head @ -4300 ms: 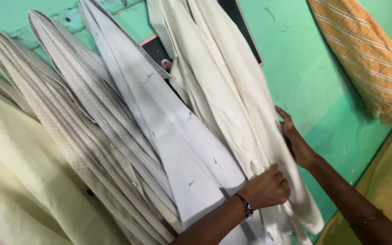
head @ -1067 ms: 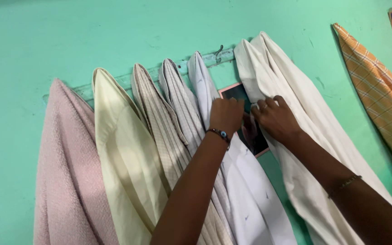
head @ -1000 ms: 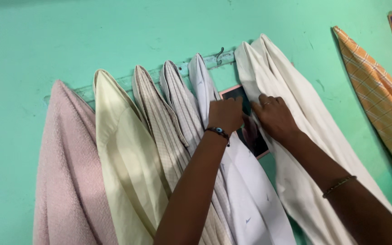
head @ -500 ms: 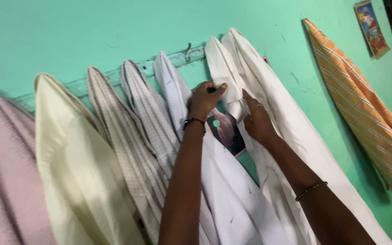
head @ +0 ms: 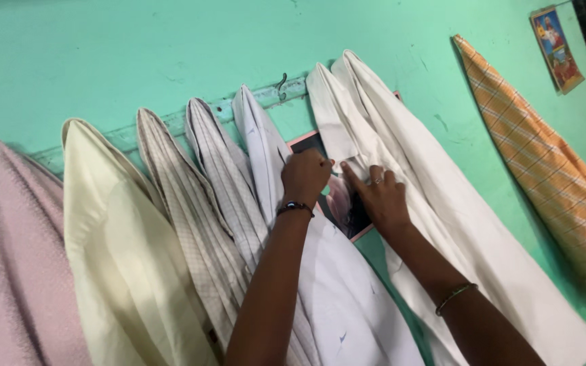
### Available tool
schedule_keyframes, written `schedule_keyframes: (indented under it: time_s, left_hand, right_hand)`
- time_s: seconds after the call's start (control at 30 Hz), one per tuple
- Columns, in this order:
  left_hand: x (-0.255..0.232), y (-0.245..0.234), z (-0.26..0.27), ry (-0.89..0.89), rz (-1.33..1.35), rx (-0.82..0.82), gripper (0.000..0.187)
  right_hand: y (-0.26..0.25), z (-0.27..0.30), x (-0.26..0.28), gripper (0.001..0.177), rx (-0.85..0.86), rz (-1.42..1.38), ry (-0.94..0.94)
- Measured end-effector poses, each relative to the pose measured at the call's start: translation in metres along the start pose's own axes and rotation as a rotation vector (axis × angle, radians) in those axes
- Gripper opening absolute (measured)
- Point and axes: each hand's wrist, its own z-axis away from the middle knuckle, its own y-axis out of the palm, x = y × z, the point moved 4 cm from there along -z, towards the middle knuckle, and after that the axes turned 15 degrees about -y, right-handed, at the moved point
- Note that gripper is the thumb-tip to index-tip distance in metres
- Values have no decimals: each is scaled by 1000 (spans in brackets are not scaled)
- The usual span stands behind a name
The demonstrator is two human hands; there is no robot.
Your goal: The person hangs several shirts and a towel on a wall-mounted rack. They pick up each item, unfold it, and drape it over the hooks, adjusting the fabric to hang neatly.
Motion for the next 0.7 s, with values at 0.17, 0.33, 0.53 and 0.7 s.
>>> schedule_keyframes:
  time_s: [0.17, 0.33, 0.53, 0.7]
  left_hand:
    - [-13, -20, 45, 170, -135, 84, 27]
    - [-19, -75, 76, 612, -332, -252, 32]
    - [20, -183, 51, 502, -417, -484, 59]
    - [80, -250, 65, 325, -714, -544, 61]
  right_hand:
    - [8, 0, -7, 76, 57, -37, 32]
    - [9, 5, 2, 75, 144, -180, 89]
    - [16, 8, 1, 77, 258, -204, 99]
    - [9, 8, 2, 77, 375, -238, 67]
